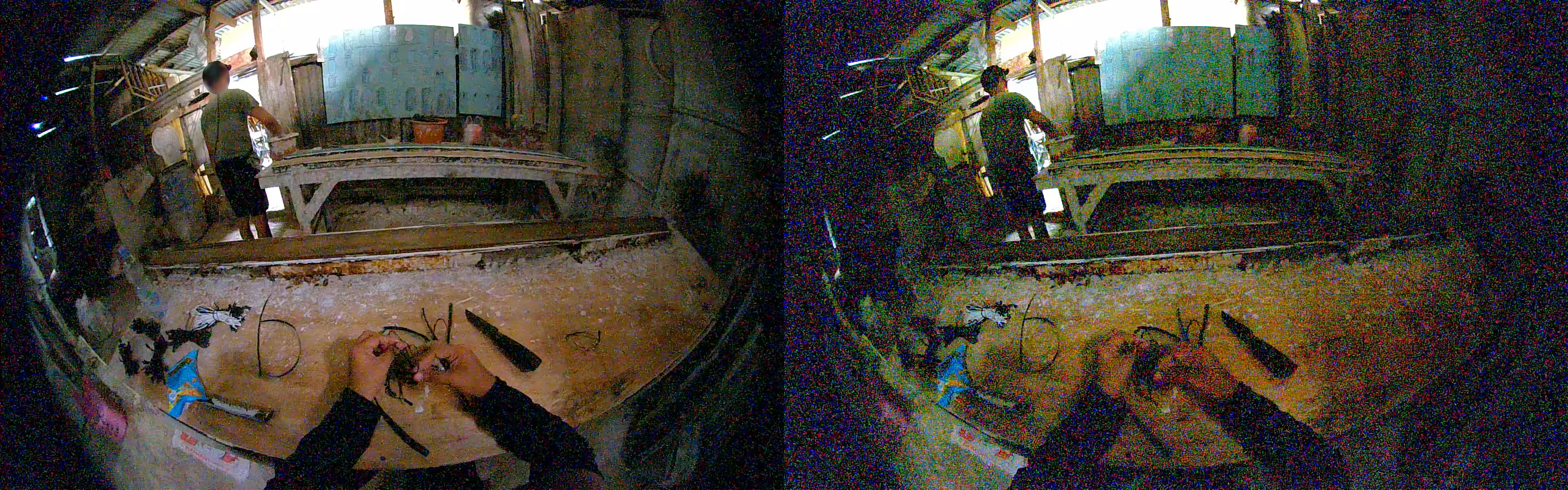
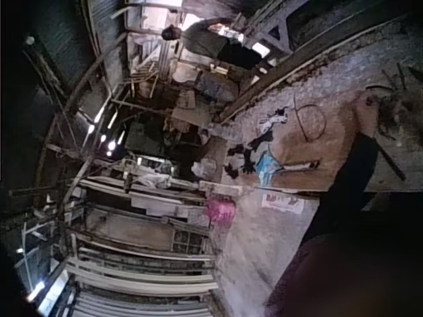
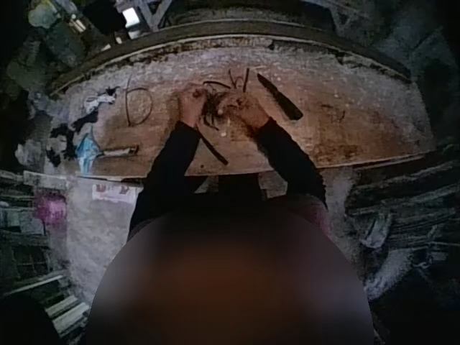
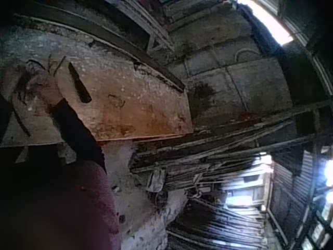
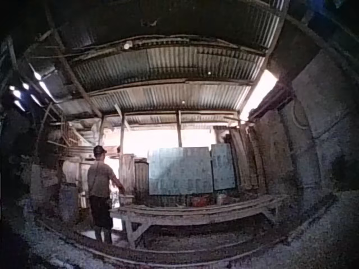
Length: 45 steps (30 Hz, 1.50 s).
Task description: The person ties black cable ties together by hand on a wooden workbench. They repeatedly loop and pull the ties to secure them. Another person is visible in the background working at a separate table.
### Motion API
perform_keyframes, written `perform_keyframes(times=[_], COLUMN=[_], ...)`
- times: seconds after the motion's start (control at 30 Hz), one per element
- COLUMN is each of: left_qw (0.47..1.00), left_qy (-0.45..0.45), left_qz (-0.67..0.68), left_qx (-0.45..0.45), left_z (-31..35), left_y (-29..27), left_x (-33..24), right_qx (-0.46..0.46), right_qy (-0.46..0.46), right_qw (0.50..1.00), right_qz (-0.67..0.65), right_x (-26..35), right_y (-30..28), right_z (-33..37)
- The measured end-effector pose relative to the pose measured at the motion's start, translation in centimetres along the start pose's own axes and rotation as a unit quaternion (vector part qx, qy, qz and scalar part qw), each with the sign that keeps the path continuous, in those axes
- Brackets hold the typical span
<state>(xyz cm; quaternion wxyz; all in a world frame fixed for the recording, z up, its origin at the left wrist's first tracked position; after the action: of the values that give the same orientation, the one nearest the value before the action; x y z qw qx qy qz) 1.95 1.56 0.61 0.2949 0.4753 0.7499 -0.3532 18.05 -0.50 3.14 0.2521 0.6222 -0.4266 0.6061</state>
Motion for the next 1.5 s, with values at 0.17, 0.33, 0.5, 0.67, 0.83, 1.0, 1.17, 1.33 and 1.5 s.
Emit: perform_keyframes(times=[0.17, 0.33, 0.5, 0.67, 0.83, 1.0, 1.17, 1.33, 1.5], left_qw=[0.994, 0.948, 0.906, 0.83, 0.847, 0.927, 0.98, 0.982, 0.989], left_qy=[0.05, 0.078, -0.034, -0.189, -0.181, -0.197, -0.153, -0.137, -0.072], left_qz=[0.012, 0.153, 0.247, 0.362, 0.35, 0.251, 0.112, 0.126, 0.13], left_qx=[0.101, 0.268, 0.342, 0.379, 0.355, 0.197, 0.054, 0.024, 0.007], left_z=[0.3, 1.7, 3.1, 4.5, 3.6, 1.4, -0.6, -0.8, -1.3], left_y=[1.3, 3.1, 4.0, 4.2, 4.1, 1.3, -1.2, -1.2, -1.4], left_x=[-0.7, -1.5, -2.2, -2.9, -2.8, -0.7, 2.5, 5.6, 6.7], right_qx=[-0.156, -0.309, -0.372, -0.354, -0.319, -0.275, -0.25, -0.188, -0.1], right_qy=[-0.111, -0.089, -0.129, -0.17, -0.085, 0.016, -0.001, -0.058, -0.17], right_qw=[0.98, 0.921, 0.886, 0.876, 0.939, 0.957, 0.957, 0.931, 0.882], right_qz=[0.052, 0.219, 0.246, 0.281, 0.099, -0.091, 0.147, 0.306, 0.428], right_x=[0.4, -0.2, 0.0, -0.1, -1.7, -2.9, -1.9, -0.3, 1.1], right_y=[-2.0, -3.4, -4.0, -3.9, -4.4, -4.3, -4.0, -2.6, 0.3], right_z=[-0.4, -0.4, -0.9, -1.2, -1.1, -1.3, -1.2, -1.3, -0.2])
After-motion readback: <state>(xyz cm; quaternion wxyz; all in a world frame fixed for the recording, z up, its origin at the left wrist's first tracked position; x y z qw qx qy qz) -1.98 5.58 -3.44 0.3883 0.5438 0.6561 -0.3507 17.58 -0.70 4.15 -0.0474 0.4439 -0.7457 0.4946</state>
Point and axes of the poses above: each hand's wrist, its own z-axis away from the middle knuckle, its own y-axis out of the palm, x = y × z, the point moved 4 cm from there along -z, towards the middle knuckle, and after that the axes turned 8 degrees about y, right-handed, at the moved point
